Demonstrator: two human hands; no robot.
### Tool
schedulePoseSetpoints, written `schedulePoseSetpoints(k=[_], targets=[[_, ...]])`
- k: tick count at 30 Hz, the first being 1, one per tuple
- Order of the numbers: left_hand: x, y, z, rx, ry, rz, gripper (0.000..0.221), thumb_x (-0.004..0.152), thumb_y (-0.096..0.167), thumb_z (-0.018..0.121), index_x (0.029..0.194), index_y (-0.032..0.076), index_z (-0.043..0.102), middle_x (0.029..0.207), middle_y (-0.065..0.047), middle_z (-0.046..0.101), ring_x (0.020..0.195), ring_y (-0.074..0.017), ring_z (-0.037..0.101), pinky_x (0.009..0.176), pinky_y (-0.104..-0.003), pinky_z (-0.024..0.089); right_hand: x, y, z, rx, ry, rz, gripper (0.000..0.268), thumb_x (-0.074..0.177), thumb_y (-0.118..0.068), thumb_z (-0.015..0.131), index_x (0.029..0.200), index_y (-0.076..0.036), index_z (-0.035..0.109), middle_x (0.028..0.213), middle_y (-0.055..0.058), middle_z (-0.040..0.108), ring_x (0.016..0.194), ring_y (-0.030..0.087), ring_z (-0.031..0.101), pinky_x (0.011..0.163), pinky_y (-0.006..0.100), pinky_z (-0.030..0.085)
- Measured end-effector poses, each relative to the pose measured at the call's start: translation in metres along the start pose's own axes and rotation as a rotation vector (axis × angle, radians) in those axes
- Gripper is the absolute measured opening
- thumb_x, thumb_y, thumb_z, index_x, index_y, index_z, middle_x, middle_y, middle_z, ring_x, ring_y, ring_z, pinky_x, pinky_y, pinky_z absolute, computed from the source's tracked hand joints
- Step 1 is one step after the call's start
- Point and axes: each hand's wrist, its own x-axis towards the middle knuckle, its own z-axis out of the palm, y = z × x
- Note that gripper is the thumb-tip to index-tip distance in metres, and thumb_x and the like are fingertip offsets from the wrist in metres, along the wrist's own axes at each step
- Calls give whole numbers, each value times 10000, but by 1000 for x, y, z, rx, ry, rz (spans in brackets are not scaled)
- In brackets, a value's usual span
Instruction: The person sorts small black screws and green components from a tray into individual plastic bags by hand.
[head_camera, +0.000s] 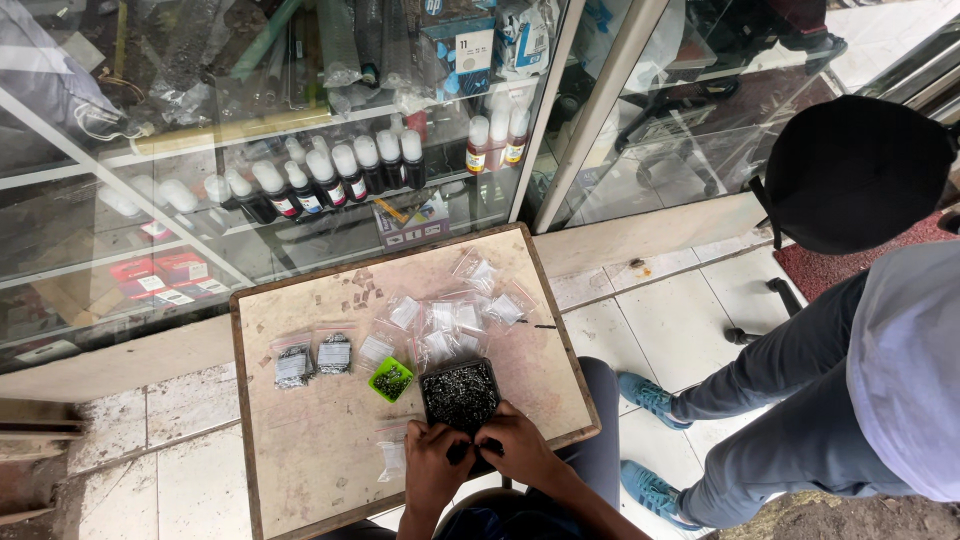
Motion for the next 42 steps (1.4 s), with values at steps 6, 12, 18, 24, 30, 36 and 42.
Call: schedulePoseSetpoints(k=[6,12,18,24,30,36,42], targets=[[2,4,-4,-15,20,13,105,709,240,855,744,265,759,745,103,694,839,-288,464,756,-456,426,1,-1,0,1,14,-10,145,793,4,737,868,-120,744,785,-21,746,914,228,578,688,355,498],[4,7,-5,-24,37,26,114,708,229,853,738,256,747,736,121,692,829,-283,461,762,-447,430,-1,1,1,-2,6,9,127,802,-19,741,868,-128,741,782,-23,743,922,230,575,691,365,502],[3,6,-5,-24,9,11,89,720,230,850,758,257,774,742,131,706,846,-274,461,783,-442,422,1,-2,-2,10,38,-34,110,830,-28,780,892,-119,771,799,-11,753,915,235,578,704,352,513],[3,2,-2,6,6,31,73,740,246,846,786,264,793,751,122,712,844,-290,471,771,-459,423,2,-6,-7,4,15,-35,74,916,-78,780,978,-94,817,828,38,742,947,243,594,710,364,531],[3,4,-8,-24,-15,45,89,796,268,816,885,267,819,815,79,733,854,-299,467,810,-462,434,5,-10,-13,-13,-15,-98,148,1064,-137,653,1022,-69,778,877,67,762,911,277,559,742,384,482],[2,2,-9,-29,-29,51,94,832,278,805,920,249,819,852,67,732,889,-317,477,784,-485,440,4,-9,-9,19,24,-95,113,1045,-127,672,1009,-69,762,860,63,748,892,278,555,724,391,479],[3,3,-11,-84,21,92,79,822,262,847,884,227,814,806,58,706,876,-281,481,821,-432,426,-1,0,-1,37,36,-48,116,883,-39,779,983,-89,746,836,30,733,908,247,583,705,378,500]])
